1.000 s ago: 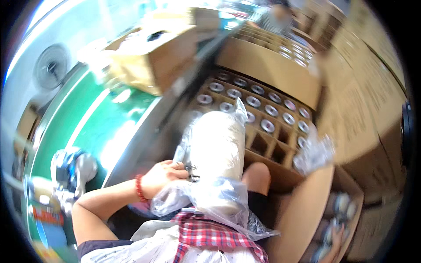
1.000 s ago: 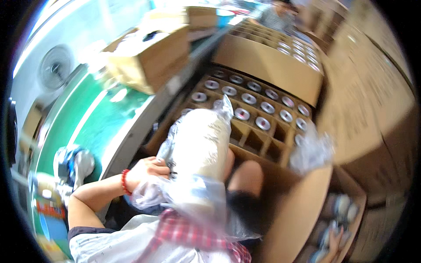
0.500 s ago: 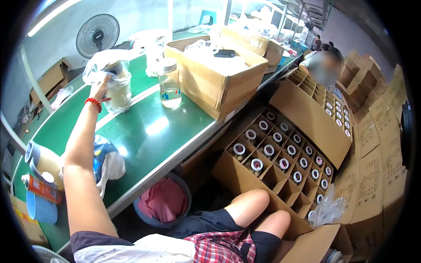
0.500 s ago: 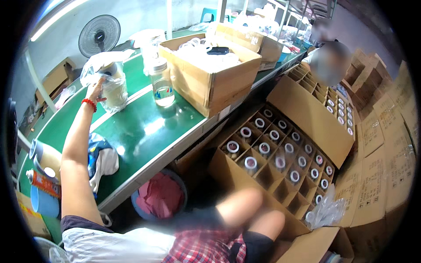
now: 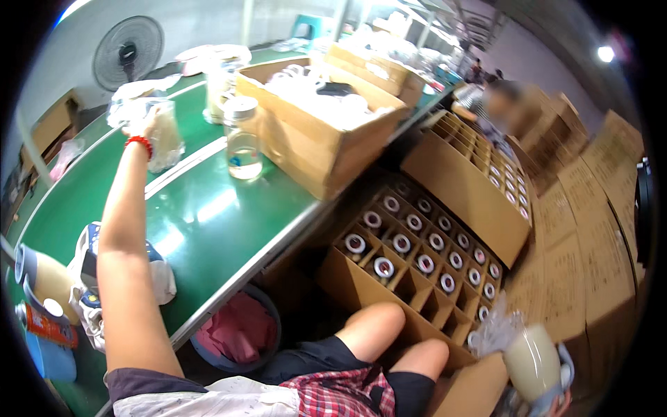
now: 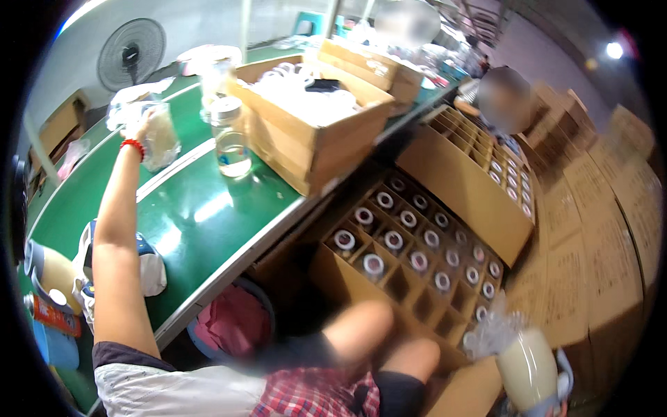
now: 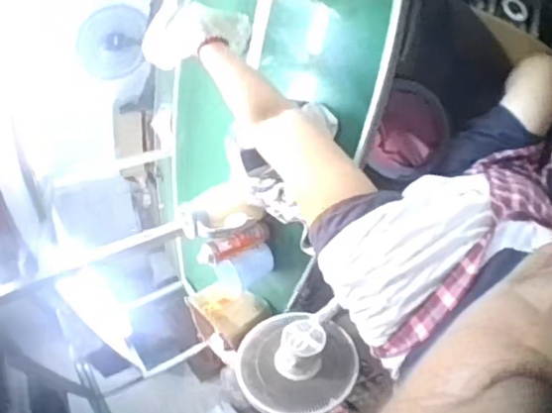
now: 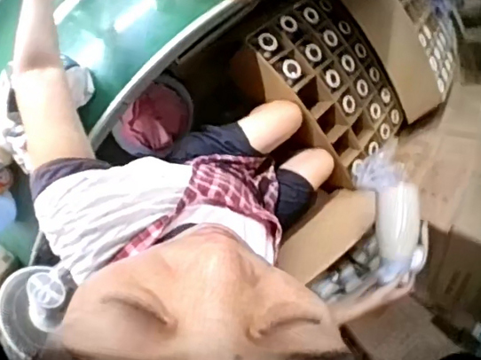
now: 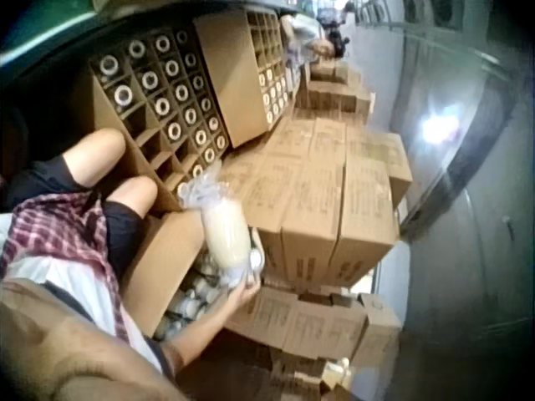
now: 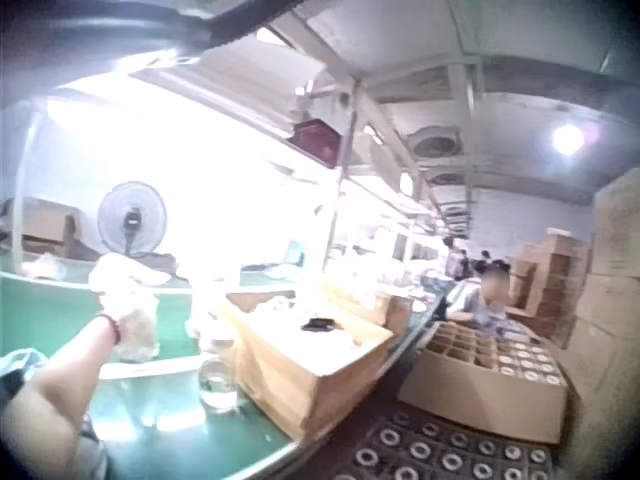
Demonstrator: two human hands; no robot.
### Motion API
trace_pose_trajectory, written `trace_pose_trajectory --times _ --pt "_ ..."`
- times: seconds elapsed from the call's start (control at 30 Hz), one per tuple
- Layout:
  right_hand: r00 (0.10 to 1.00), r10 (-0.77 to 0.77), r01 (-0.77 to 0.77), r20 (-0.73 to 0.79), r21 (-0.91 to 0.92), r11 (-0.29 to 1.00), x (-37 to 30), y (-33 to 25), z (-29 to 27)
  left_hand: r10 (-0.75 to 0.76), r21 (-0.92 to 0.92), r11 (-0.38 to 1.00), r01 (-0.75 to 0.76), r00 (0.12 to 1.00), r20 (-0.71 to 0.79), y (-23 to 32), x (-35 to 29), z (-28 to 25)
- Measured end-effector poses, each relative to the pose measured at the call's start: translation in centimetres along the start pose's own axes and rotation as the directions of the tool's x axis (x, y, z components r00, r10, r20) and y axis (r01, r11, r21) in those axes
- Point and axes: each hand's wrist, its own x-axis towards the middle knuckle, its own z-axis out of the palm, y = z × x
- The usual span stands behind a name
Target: The person assembles small containers by inserting a metal filter into a beige cup, screwing on a gray lid, and placing the unit into a clear plastic bag. The process is repeated for multiple units.
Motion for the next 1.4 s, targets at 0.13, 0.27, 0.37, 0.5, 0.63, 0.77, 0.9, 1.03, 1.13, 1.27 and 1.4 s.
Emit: trace_pose_trajectory --times 0.13,0.27,0.37,0.5,0.63,0.77,0.9,1.03,1.13,1.27,1.4 --pt "0.975 -0.004 -0.108 0.224 0.488 0.866 -2.2 2.1 8.7 0.127 -0.587 0.81 0.018 0.971 0.204 9.1 -7.6 -8.3" --pt "0.734 0.235 -0.678 0.637 0.708 0.197 -13.0 7.1 19.6 0.906 -0.95 0.26 0.172 0.297 0.302 20.6 -31.1 -21.8" --pt "0.463 0.258 -0.886 0.848 0.429 0.178 -23.5 8.3 25.2 1.0 -0.946 -0.014 0.323 -0.002 -0.016 21.0 -47.5 -31.2" --pt "0.709 0.081 -0.318 0.701 0.215 0.923 -23.9 8.7 23.7 0.974 -0.663 0.208 0.719 -0.218 0.069 18.6 -57.4 -31.8" --pt "0.821 -0.213 0.058 0.53 0.294 0.954 -13.9 1.0 22.4 0.984 -0.92 -0.129 0.37 -0.069 -0.165 20.9 -60.6 -38.5" --pt "0.648 -0.069 -0.173 0.758 0.235 0.957 -9.1 -0.5 23.8 0.955 -0.783 -0.03 0.621 -0.213 -0.206 23.9 -61.6 -39.8" --pt "0.489 -0.135 -0.2 0.862 0.261 0.944 -8.8 -2.9 25.5 0.881 -0.056 0.466 0.883 -0.457 0.121 25.3 -66.2 -36.0" --pt "0.377 -0.131 -0.497 0.917 0.319 0.807 -7.3 -0.5 28.5 0.91 -0.12 0.414 0.902 -0.414 0.029 24.7 -65.8 -34.9" --pt "0.323 -0.049 -0.702 0.945 0.274 0.657 -5.7 2.0 31.9 0.939 -0.696 0.07 0.715 -0.282 -0.195 26.5 -62.5 -35.4" --pt "-0.073 -0.453 -0.88 0.888 0.157 0.448 -5.0 4.7 40.2 0.812 -0.905 -0.364 0.22 -0.401 -0.424 28.3 -59.2 -42.0" --pt "-0.462 -0.593 -0.777 0.66 0.022 0.63 -6.0 0.5 45.7 0.76 -0.914 -0.393 0.101 -0.524 -0.385 28.8 -61.0 -48.2"
